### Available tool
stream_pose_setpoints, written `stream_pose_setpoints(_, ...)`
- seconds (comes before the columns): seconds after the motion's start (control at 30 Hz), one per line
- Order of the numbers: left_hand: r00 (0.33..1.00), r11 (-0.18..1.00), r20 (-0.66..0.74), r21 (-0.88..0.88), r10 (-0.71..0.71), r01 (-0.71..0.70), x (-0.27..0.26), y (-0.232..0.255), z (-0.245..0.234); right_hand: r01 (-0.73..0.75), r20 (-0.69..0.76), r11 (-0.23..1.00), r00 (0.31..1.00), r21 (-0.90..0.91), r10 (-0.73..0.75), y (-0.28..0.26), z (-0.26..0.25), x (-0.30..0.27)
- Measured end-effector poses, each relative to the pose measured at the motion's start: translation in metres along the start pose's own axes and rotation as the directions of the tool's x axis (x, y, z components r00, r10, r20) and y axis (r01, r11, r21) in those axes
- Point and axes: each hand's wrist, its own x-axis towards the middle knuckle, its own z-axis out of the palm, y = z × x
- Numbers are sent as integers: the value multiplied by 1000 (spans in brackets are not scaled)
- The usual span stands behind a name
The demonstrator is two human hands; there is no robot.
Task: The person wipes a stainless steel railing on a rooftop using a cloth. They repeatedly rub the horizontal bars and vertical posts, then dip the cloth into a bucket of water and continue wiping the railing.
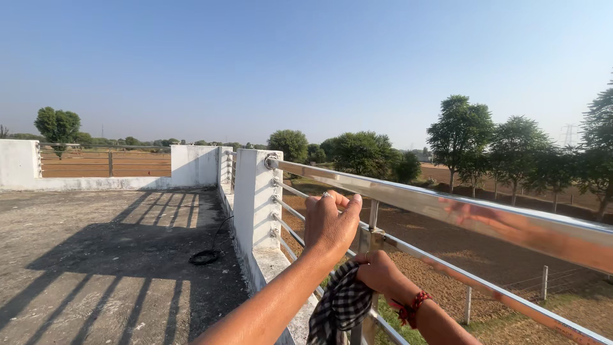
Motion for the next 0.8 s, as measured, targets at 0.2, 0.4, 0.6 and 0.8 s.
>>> stream_pose_setpoints(0.2, 999, 997, -37, -63, -39, 36, 31, 39, -4, 329, -480, 789, 651, -519, -588, -145, -104, -24)
stream_pose_setpoints(0.4, 999, 994, -46, -105, 17, -22, 38, 57, 17, -176, -261, 255, 898, -951, -354, -146, -94, -31)
stream_pose_setpoints(0.6, 997, 993, -69, -118, 23, -31, 47, 57, 28, 27, -201, 512, 901, -859, -384, -114, -104, 63)
stream_pose_setpoints(0.8, 998, 987, -68, -158, -12, 1, 45, 60, 31, 5, -114, 407, 957, -913, -266, -91, -102, 106)
